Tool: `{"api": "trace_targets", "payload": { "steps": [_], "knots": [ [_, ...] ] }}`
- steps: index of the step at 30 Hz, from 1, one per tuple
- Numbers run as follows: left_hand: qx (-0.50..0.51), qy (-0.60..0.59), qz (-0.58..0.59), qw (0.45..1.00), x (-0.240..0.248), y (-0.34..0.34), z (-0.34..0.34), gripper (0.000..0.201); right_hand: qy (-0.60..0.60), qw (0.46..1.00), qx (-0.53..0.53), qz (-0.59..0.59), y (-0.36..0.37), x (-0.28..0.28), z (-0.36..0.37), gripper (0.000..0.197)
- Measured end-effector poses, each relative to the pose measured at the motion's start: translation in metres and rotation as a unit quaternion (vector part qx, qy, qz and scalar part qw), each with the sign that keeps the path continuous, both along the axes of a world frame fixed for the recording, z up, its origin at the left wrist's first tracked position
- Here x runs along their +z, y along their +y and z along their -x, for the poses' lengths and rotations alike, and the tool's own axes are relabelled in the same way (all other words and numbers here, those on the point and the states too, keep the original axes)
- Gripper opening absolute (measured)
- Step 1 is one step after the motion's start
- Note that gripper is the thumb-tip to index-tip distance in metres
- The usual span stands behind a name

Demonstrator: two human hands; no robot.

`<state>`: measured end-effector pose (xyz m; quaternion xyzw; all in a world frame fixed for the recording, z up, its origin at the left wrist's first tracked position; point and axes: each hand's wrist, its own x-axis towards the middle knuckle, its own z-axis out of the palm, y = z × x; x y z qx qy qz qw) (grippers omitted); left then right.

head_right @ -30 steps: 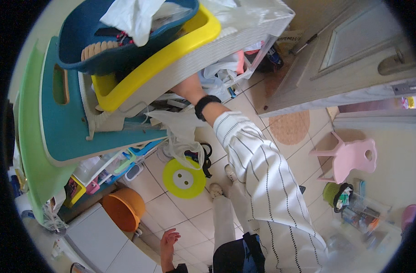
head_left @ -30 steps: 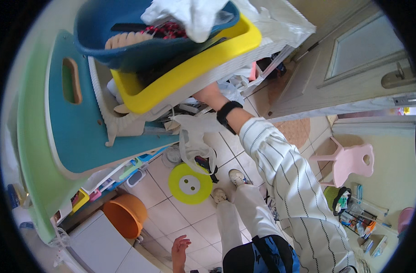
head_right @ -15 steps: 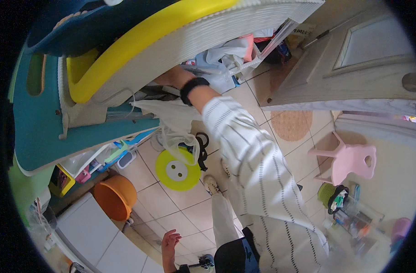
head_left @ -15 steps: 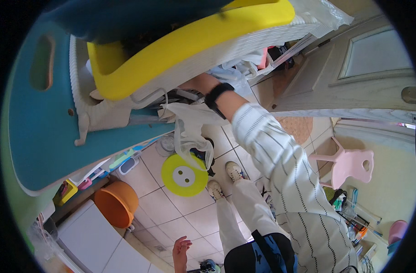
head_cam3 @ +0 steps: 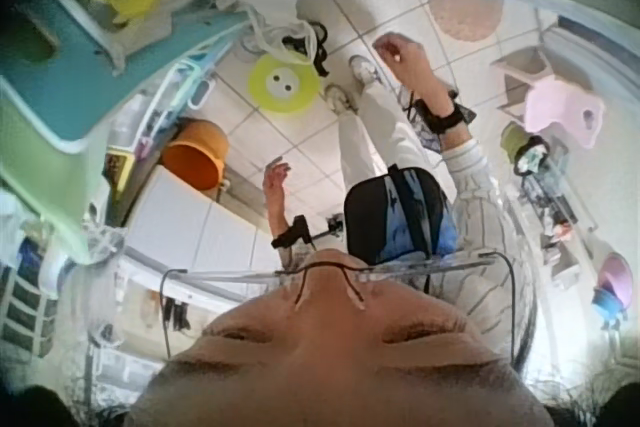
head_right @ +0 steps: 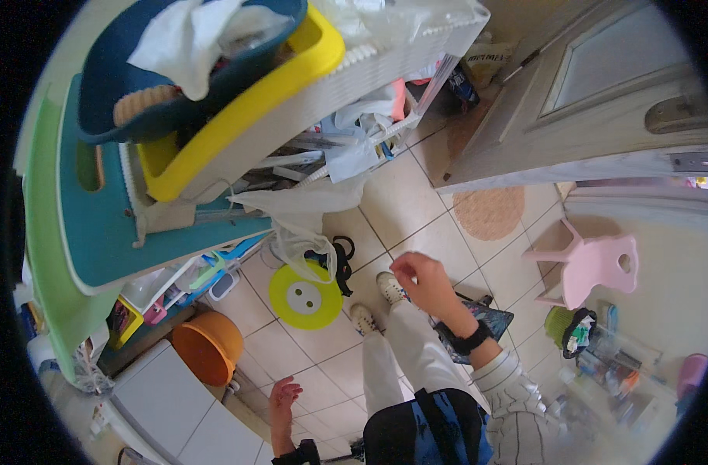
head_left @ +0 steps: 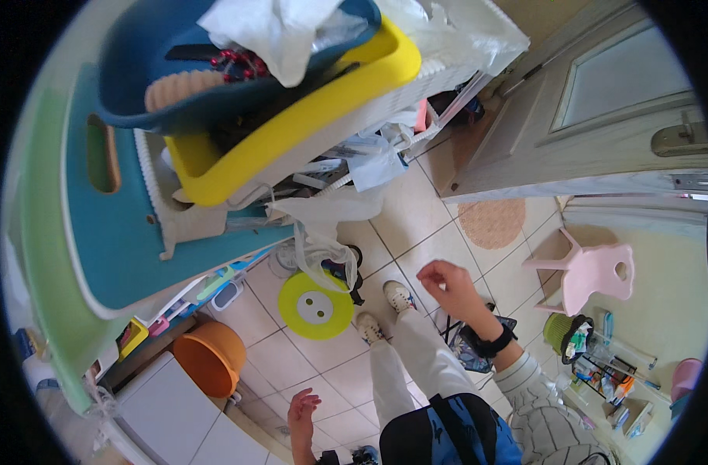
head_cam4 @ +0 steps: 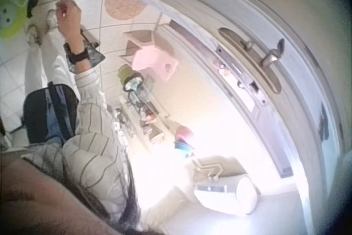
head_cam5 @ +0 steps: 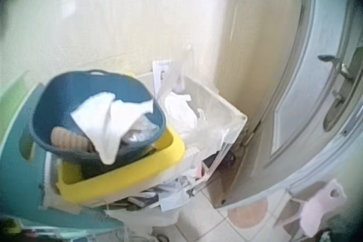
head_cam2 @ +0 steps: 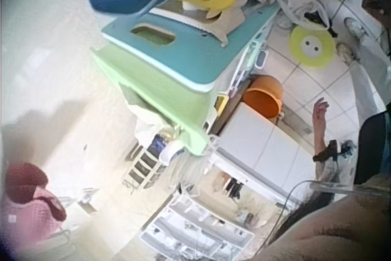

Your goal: The person fills a basin with water, then sits on the floor and hand-washes several small garments in the basin. After washing, the person wrings out the clothes and places them on a nearby shelf.

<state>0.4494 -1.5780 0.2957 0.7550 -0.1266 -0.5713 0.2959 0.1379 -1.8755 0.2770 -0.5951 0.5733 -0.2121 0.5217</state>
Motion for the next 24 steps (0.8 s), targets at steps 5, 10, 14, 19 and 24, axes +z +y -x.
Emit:
{"api": "trace_targets", "payload": {
  "steps": [5, 10, 14, 19, 24],
  "knots": [
    [0.046, -0.035, 0.042, 0.997, 0.028, -0.005, -0.002, 0.026, 0.031, 0.998, 0.046, 0.0, 0.012, 0.037, -0.004, 0.011],
    [0.106, -0.059, 0.061, 0.991, 0.061, 0.005, 0.007, 0.024, 0.056, 0.985, 0.146, 0.075, 0.008, 0.074, -0.018, 0.012],
    [0.16, -0.088, 0.084, 0.98, 0.083, 0.027, 0.011, 0.024, 0.082, 0.966, 0.218, 0.114, 0.008, 0.11, -0.028, 0.013],
    [0.245, -0.129, 0.129, 0.952, 0.108, 0.075, 0.006, 0.025, 0.099, 0.95, 0.267, 0.125, 0.03, 0.153, -0.043, 0.016],
    [0.34, -0.227, 0.112, 0.906, 0.122, 0.171, -0.009, 0.022, 0.165, 0.925, 0.308, 0.149, 0.078, 0.171, -0.089, 0.017]
  ]
}}
